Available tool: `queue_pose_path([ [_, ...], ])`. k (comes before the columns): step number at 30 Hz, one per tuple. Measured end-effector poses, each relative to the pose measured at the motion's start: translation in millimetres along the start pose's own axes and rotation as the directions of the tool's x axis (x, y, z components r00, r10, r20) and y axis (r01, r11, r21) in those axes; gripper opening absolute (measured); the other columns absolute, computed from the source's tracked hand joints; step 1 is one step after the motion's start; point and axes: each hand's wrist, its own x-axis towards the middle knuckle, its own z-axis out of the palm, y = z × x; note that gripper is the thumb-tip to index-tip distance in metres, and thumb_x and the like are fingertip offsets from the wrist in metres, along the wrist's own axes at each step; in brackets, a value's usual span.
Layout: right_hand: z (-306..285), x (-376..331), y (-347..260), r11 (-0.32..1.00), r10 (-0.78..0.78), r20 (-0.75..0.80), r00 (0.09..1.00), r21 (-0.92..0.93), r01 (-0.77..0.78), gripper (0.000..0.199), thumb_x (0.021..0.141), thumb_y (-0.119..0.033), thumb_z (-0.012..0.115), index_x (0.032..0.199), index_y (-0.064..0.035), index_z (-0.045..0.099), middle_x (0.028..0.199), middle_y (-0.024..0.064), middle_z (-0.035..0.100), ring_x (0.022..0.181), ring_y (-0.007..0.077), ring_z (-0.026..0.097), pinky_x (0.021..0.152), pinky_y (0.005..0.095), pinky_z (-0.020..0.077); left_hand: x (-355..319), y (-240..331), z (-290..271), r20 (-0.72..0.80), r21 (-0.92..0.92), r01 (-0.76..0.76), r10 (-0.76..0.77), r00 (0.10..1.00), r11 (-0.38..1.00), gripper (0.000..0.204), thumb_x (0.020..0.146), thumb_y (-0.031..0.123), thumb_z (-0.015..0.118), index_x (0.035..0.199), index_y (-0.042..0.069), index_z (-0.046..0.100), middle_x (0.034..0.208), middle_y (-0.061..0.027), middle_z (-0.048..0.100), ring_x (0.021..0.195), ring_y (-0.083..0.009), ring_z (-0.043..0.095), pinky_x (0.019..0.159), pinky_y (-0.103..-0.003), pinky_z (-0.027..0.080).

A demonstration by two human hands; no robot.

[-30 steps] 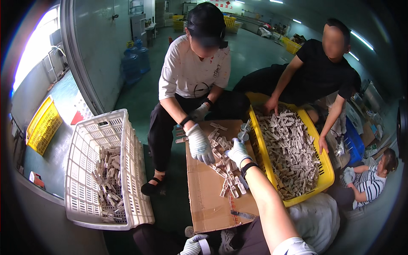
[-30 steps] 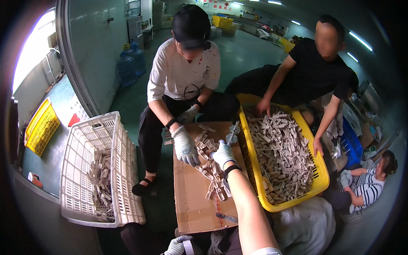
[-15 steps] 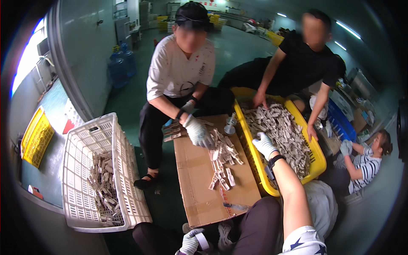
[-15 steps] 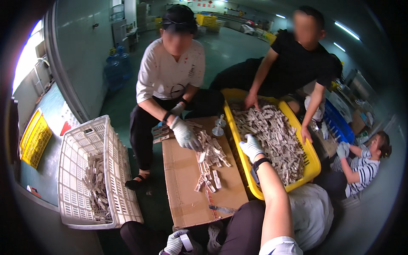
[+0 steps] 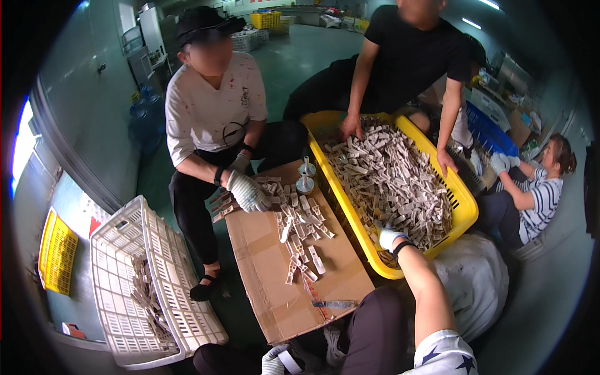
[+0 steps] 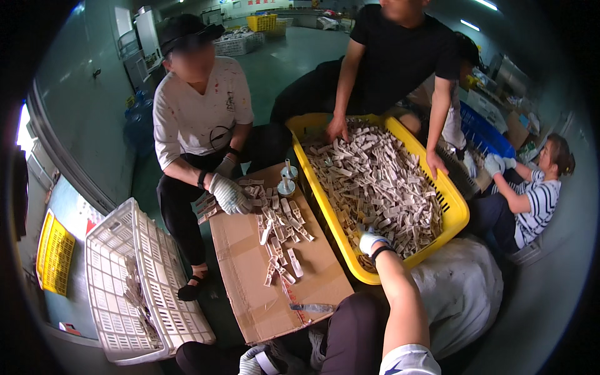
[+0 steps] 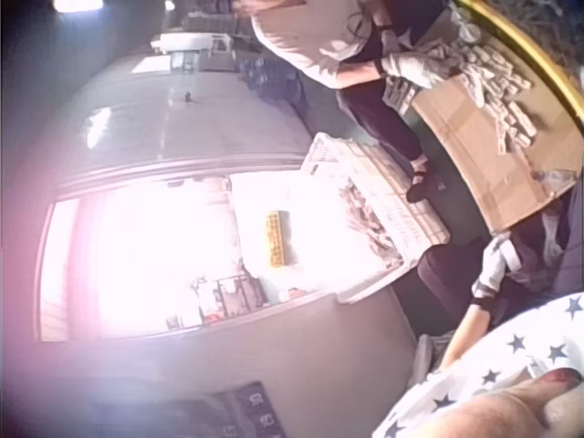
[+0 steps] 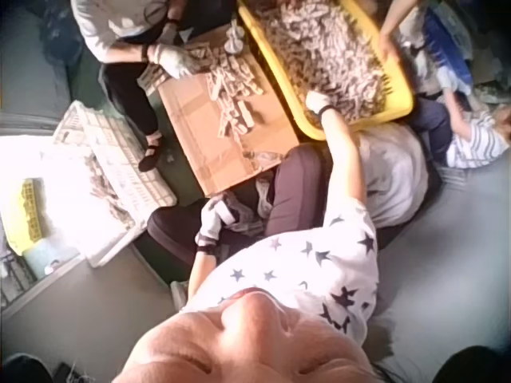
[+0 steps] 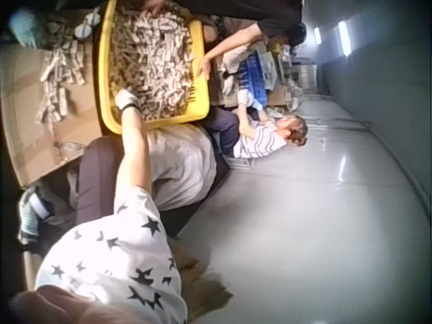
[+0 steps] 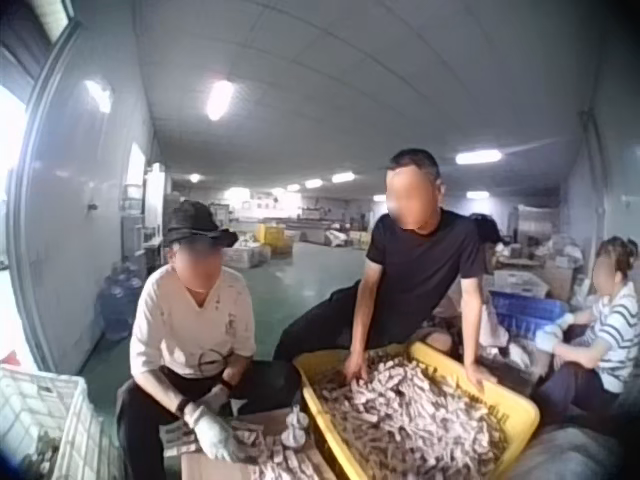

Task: Sorting and organizing small manufactured plastic components from a bulk bin into separate crates on a factory floor.

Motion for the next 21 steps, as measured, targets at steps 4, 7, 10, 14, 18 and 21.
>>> queue_pose_path([
  [4, 4, 1, -55, 0.944, 0.201, 0.004, 0.980, 0.268, -0.194, 0.094, 0.084, -0.072, 0.038, 0.152, -0.0164, 0.007, 0.155, 0.0197, 0.018, 0.140, 0.0367, 0.026, 0.111, 0.0513, 0.0273, -3, -9, -6, -0.079, -0.006, 0.002, -0.003, 0.997, 1.000, 0.025, 0.092, 0.007, 0.051, 0.110, -0.002, 0.065, 0.103, -0.0099, 0.067, 0.092, -0.0195, 0.064, 0.083, -0.030, 0.052],
  [7, 12, 36, -43, 0.886, -0.065, 0.085, 0.994, -0.453, 0.097, 0.097, 0.082, -0.066, 0.051, 0.152, -0.0182, 0.005, 0.153, 0.0205, 0.024, 0.139, 0.0368, 0.028, 0.111, 0.0510, 0.0267, -1, -2, 3, -0.091, -0.026, 0.020, -0.023, 0.996, 0.999, 0.025, 0.092, 0.009, 0.053, 0.110, -0.002, 0.065, 0.101, -0.0094, 0.067, 0.090, -0.0190, 0.064, 0.081, -0.030, 0.052],
  [10, 47, 122, 22, 0.984, -0.052, -0.019, 0.998, -0.173, 0.048, 0.093, 0.080, -0.045, 0.069, 0.152, -0.0207, 0.014, 0.151, 0.0175, 0.031, 0.131, 0.0359, 0.042, 0.108, 0.0470, 0.0356, 11, -6, 7, -0.047, 0.009, 0.028, -0.027, 0.999, 1.000, 0.025, 0.092, 0.010, 0.055, 0.110, -0.003, 0.065, 0.100, -0.0097, 0.067, 0.087, -0.0190, 0.064, 0.080, -0.030, 0.052],
  [14, 25, 51, -43, 0.867, -0.215, 0.230, 0.949, -0.402, 0.293, 0.065, 0.087, -0.030, 0.062, 0.145, -0.0174, 0.036, 0.144, 0.0149, 0.042, 0.129, 0.0313, 0.047, 0.104, 0.0425, 0.0408, 2, -12, -1, -0.159, 0.016, 0.005, -0.002, 0.987, 1.000, 0.025, 0.092, 0.011, 0.053, 0.110, -0.003, 0.064, 0.099, -0.0101, 0.067, 0.087, -0.0187, 0.064, 0.079, -0.030, 0.052],
  [18, 28, 75, -13, 0.906, -0.234, 0.168, 0.958, -0.320, 0.277, 0.056, 0.087, -0.028, 0.060, 0.140, -0.0156, 0.044, 0.141, 0.0148, 0.047, 0.126, 0.0310, 0.050, 0.103, 0.0435, 0.0424, 8, -15, 10, -0.137, -0.020, 0.012, -0.015, 0.990, 1.000, 0.025, 0.093, 0.011, 0.050, 0.108, -0.003, 0.065, 0.099, -0.0090, 0.067, 0.087, -0.0177, 0.063, 0.077, -0.028, 0.051],
  [21, 35, 57, -36, 0.949, -0.137, 0.023, 0.990, -0.284, 0.138, 0.056, 0.089, -0.027, 0.056, 0.141, -0.0131, 0.040, 0.137, 0.0167, 0.050, 0.122, 0.0320, 0.053, 0.099, 0.0439, 0.0450, 4, -14, 7, -0.183, -0.021, -0.006, 0.002, 0.983, 1.000, 0.025, 0.093, 0.010, 0.050, 0.108, -0.003, 0.065, 0.098, -0.0081, 0.066, 0.086, -0.0172, 0.062, 0.077, -0.026, 0.051],
])
